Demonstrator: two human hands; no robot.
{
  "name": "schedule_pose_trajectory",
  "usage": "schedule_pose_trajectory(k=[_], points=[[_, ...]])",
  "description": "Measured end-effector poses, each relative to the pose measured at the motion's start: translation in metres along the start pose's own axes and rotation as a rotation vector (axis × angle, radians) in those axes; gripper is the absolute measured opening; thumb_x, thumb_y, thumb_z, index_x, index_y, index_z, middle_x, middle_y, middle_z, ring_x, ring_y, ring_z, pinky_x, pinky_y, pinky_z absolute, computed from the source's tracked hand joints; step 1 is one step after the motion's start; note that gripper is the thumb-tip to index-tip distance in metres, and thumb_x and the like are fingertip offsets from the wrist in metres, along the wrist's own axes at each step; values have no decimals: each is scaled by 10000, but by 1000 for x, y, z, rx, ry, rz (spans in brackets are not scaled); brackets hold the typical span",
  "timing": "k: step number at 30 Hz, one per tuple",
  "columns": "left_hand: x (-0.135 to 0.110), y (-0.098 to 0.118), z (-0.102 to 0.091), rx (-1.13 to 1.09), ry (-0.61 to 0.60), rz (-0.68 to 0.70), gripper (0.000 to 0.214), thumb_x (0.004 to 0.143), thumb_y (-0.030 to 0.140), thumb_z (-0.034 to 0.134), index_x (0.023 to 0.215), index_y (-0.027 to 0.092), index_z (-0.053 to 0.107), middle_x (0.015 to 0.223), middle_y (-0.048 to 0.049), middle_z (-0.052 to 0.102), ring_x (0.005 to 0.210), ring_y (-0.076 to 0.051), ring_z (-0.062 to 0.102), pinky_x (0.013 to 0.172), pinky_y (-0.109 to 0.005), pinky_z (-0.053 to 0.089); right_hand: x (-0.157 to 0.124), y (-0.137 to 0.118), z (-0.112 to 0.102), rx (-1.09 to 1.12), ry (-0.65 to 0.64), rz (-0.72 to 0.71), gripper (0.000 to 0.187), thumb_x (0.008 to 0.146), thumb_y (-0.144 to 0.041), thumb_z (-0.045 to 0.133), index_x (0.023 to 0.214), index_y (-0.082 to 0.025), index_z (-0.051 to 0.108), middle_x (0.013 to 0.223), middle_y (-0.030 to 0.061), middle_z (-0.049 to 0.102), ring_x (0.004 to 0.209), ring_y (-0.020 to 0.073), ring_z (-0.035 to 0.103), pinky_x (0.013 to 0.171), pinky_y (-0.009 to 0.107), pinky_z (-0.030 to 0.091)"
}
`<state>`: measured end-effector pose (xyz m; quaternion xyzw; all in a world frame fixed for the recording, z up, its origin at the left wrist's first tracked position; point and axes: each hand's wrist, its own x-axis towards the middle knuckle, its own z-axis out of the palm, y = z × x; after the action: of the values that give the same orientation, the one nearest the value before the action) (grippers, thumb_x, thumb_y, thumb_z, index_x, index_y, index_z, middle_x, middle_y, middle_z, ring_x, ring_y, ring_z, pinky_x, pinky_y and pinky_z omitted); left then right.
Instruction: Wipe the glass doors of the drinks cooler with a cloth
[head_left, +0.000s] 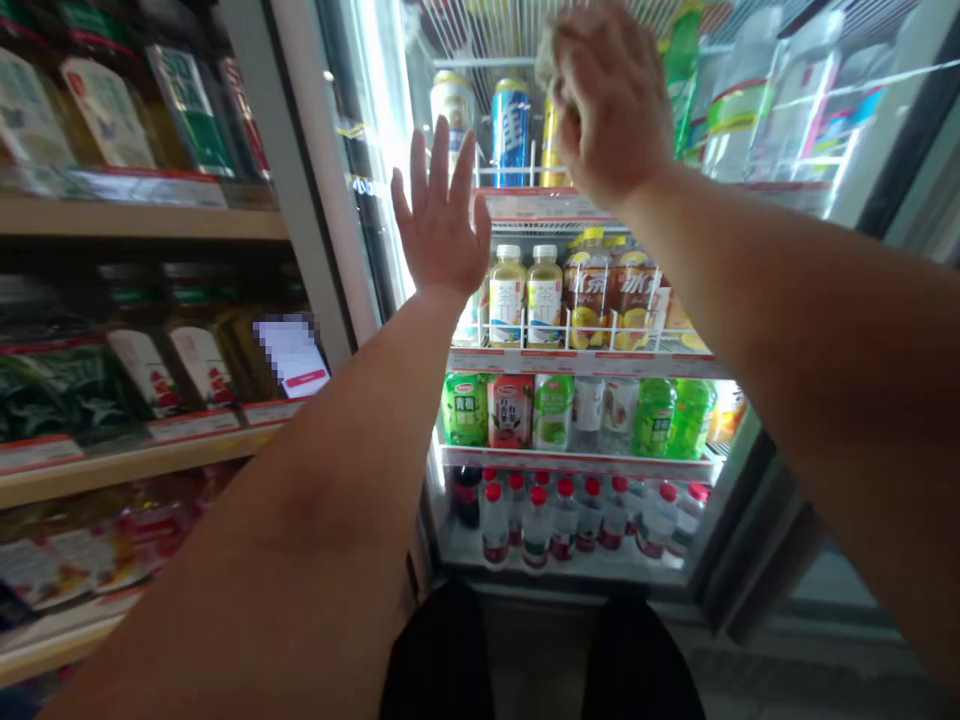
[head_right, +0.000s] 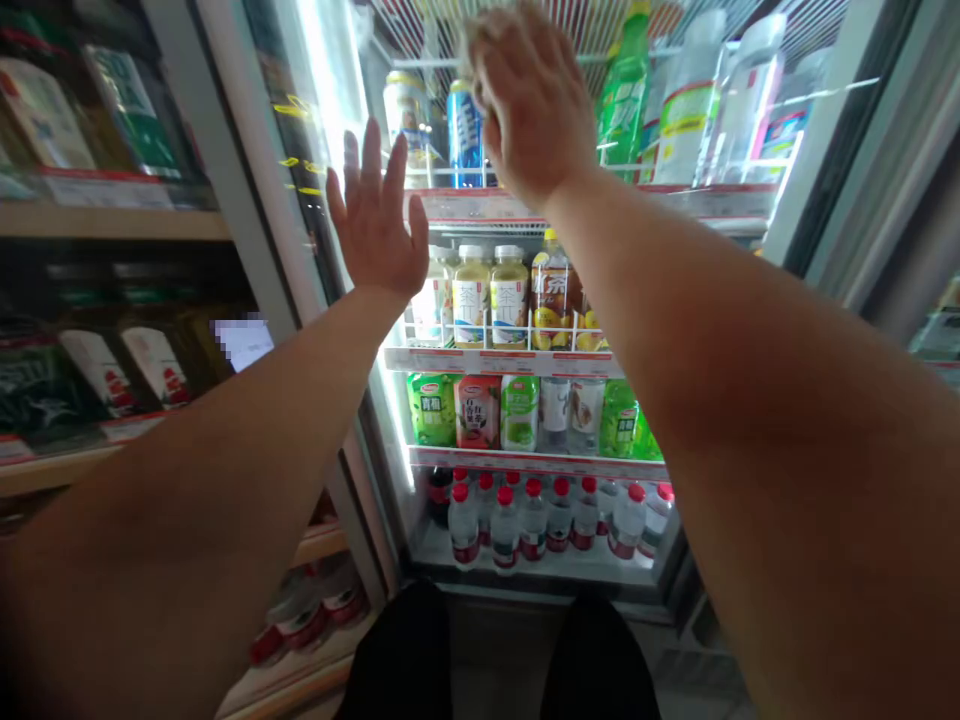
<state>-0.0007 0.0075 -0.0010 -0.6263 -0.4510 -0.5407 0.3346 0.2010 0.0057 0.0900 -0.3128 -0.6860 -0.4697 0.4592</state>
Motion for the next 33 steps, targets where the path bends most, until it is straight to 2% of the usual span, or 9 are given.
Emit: schedule_pose_trajectory(k=[4, 9, 11, 16, 18, 24, 26, 30, 33], points=[[0, 1, -1, -23, -29, -8, 697, 924, 556, 239, 1596, 379, 197, 1599, 217, 283, 1461, 31, -269, 1258, -352, -172, -7, 8, -10, 9, -111, -317, 528, 972, -278, 481, 1494, -202, 457, 1556, 47, 469, 1464, 292, 369, 1222, 493, 312], [-1, 3, -5, -15, -36, -16, 712, 908, 559, 264, 1595, 380, 207, 1616, 236, 204, 1484, 11, -232, 1269, -341, -129, 5, 48, -17, -88, 177, 520, 591, 869, -137, 542, 1460, -148, 524, 1534, 88, 494, 1465, 282, 382, 1242, 446, 238], [-1, 3, -6, -34, -48, -16, 723, 899, 552, 299, 1596, 385, 206, 1617, 238, 186, 1493, -7, -218, 1272, -351, -122, -1, 62, -17, -107, 220, 656, 677, 827, -86, 522, 1501, -123, 469, 1570, 76, 451, 1497, 264, 339, 1262, 430, 191], [0, 1, -3, -55, -34, -14, 684, 928, 490, 302, 1598, 378, 213, 1628, 238, 120, 1529, -55, -145, 1276, -369, -122, -36, 72, -25, -61, 114, -103, 642, 750, -158, 575, 1391, -137, 578, 1489, 97, 540, 1411, 296, 458, 1164, 476, 369], [1, 1, -3, -24, -19, -11, 637, 956, 427, 276, 1590, 377, 237, 1633, 241, 81, 1544, -59, -73, 1283, -362, -92, -43, 75, -28, -52, 101, -215, 632, 754, -195, 597, 1386, -182, 582, 1455, 80, 572, 1386, 289, 487, 1158, 499, 364], [-2, 4, -3, 8, 18, -4, 599, 982, 340, 289, 1581, 314, 276, 1659, 179, 115, 1557, -98, 8, 1295, -402, -54, -37, 98, -26, -176, 293, 909, 618, 903, -220, 356, 1496, -83, 465, 1558, 87, 440, 1488, 236, 362, 1207, 467, 246], [-3, 5, -3, 24, 38, 0, 583, 992, 338, 291, 1575, 347, 274, 1654, 194, 127, 1556, -94, 19, 1299, -404, -40, -43, 99, -27, -167, 307, 795, 640, 892, -215, 329, 1499, -57, 452, 1554, 92, 451, 1484, 250, 363, 1209, 430, 240], [-3, 5, -1, 151, 71, 44, 585, 994, 289, 302, 1579, 305, 289, 1658, 129, 207, 1557, -129, 90, 1298, -426, 63, -61, 87, -35, -57, 104, 13, 661, 766, -173, 517, 1427, -137, 530, 1492, 88, 523, 1421, 324, 434, 1159, 489, 330], [-5, 4, -1, 182, 76, 37, 579, 998, 296, 296, 1578, 296, 292, 1656, 114, 228, 1555, -139, 111, 1294, -424, 83, -63, 89, -34, -75, 99, 43, 667, 729, -149, 543, 1397, -161, 549, 1439, 107, 558, 1364, 339, 482, 1125, 544, 352]])
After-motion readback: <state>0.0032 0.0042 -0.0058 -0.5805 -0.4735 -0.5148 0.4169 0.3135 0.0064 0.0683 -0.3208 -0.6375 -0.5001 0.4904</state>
